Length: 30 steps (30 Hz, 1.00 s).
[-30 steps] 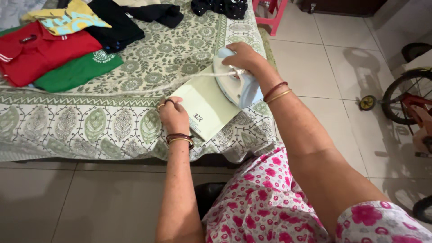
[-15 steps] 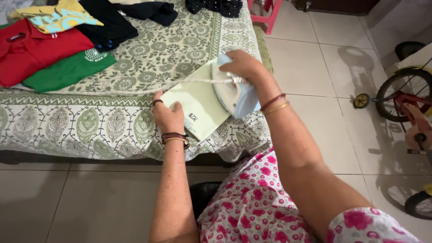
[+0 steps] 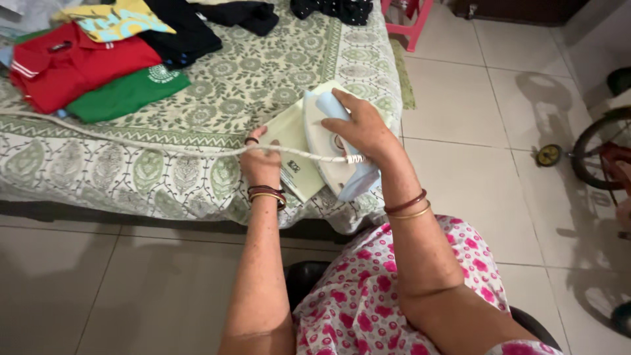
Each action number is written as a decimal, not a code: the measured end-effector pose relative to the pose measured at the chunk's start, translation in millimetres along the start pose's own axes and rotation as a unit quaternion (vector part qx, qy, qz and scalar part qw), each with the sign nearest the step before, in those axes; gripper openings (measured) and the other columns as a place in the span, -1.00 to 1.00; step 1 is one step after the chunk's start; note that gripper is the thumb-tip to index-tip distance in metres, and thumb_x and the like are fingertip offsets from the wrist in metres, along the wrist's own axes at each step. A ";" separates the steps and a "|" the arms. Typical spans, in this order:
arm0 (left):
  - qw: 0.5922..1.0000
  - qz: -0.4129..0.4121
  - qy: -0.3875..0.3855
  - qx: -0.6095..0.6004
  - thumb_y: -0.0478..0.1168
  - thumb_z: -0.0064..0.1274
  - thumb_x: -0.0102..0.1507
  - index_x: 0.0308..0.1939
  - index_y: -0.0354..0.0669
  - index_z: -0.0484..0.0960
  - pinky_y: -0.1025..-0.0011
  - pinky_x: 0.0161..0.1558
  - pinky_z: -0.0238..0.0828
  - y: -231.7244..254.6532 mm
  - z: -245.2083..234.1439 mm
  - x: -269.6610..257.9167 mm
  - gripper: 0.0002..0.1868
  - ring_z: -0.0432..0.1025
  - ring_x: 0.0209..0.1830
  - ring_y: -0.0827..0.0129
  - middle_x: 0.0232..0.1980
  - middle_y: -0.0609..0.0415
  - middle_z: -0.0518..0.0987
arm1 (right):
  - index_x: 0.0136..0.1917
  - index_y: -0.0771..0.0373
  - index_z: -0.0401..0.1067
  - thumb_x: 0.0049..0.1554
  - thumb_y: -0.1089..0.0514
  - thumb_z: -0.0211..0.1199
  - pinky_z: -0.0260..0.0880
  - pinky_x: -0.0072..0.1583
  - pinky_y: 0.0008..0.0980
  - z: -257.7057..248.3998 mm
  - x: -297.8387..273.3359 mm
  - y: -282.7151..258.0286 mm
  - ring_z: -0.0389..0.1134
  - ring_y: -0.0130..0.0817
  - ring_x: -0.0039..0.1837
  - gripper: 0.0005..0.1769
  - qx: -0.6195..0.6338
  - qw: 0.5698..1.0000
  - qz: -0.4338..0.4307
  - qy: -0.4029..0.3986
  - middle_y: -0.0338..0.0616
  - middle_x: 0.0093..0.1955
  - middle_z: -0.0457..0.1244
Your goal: The person irons a light-colored t-shirt on a bed using a handheld electric iron. They smooth the fabric with their hands, move the iron back and forth over the shirt's body and sleeves, and flip the garment to iron different sections.
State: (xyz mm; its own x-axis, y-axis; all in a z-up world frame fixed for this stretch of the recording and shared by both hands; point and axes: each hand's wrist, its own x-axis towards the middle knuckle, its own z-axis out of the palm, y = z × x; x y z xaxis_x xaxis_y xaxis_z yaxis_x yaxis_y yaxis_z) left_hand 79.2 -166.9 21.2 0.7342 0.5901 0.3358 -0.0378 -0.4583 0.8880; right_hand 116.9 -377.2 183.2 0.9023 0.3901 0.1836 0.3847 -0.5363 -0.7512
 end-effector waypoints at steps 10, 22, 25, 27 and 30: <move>0.999 -0.018 0.034 -0.021 -0.41 0.16 0.17 0.18 -0.28 0.56 0.20 0.14 0.42 -8.7 3.3 0.4 -0.54 0.53 0.10 0.02 0.12 -0.22 0.63 | 0.43 0.33 0.32 -0.03 -0.05 0.41 0.32 0.33 -0.24 52.1 30.2 4.9 0.37 -0.01 0.32 -0.17 -0.087 0.992 0.014 -0.087 0.20 0.29 0.33; 0.999 0.002 0.046 -0.019 -0.34 0.27 0.14 0.28 -0.40 0.40 0.19 0.14 0.42 -21.8 6.7 2.4 -0.35 0.54 0.07 -0.06 0.07 -0.34 0.60 | 0.46 0.39 0.26 0.00 -0.03 0.38 0.30 0.35 -0.22 58.5 8.8 17.5 0.35 0.06 0.33 -0.15 -0.076 0.995 -0.021 -0.060 0.28 0.32 0.29; 0.998 -0.012 0.028 -0.047 -0.30 0.32 0.10 0.28 -0.44 0.34 0.22 0.15 0.43 -29.6 7.8 5.4 -0.28 0.55 0.06 -0.04 0.06 -0.33 0.60 | 0.48 0.37 0.24 0.01 -0.04 0.37 0.32 0.34 -0.23 55.7 -3.5 14.2 0.37 0.05 0.32 -0.14 -0.069 0.996 0.008 -0.059 0.27 0.30 0.30; 0.998 0.026 0.036 -0.043 -0.31 0.34 0.11 0.28 -0.45 0.35 0.20 0.17 0.41 -37.8 7.6 4.1 -0.28 0.53 0.07 -0.06 0.07 -0.34 0.59 | 0.47 0.41 0.24 0.02 -0.02 0.41 0.33 0.33 -0.24 56.7 -13.0 11.0 0.38 0.03 0.31 -0.14 -0.058 0.997 -0.007 -0.040 0.28 0.32 0.30; 0.997 0.003 0.026 -0.072 -0.30 0.33 0.11 0.29 -0.42 0.35 0.22 0.16 0.43 -52.0 12.6 5.4 -0.27 0.55 0.04 0.01 0.07 -0.29 0.60 | 0.49 0.39 0.20 0.02 0.05 0.43 0.41 0.22 -0.28 52.3 -24.7 3.9 0.44 -0.09 0.21 -0.14 0.114 0.991 0.064 -0.039 0.18 0.33 0.31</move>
State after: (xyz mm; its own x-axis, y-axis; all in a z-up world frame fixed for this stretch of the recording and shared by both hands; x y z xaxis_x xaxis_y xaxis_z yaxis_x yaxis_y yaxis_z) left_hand 93.7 -148.2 -27.1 0.6976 0.6230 0.3539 -0.1418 -0.3641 0.9205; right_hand 85.9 -349.8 142.6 0.9191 0.3924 0.0349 0.2067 -0.4049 -0.8907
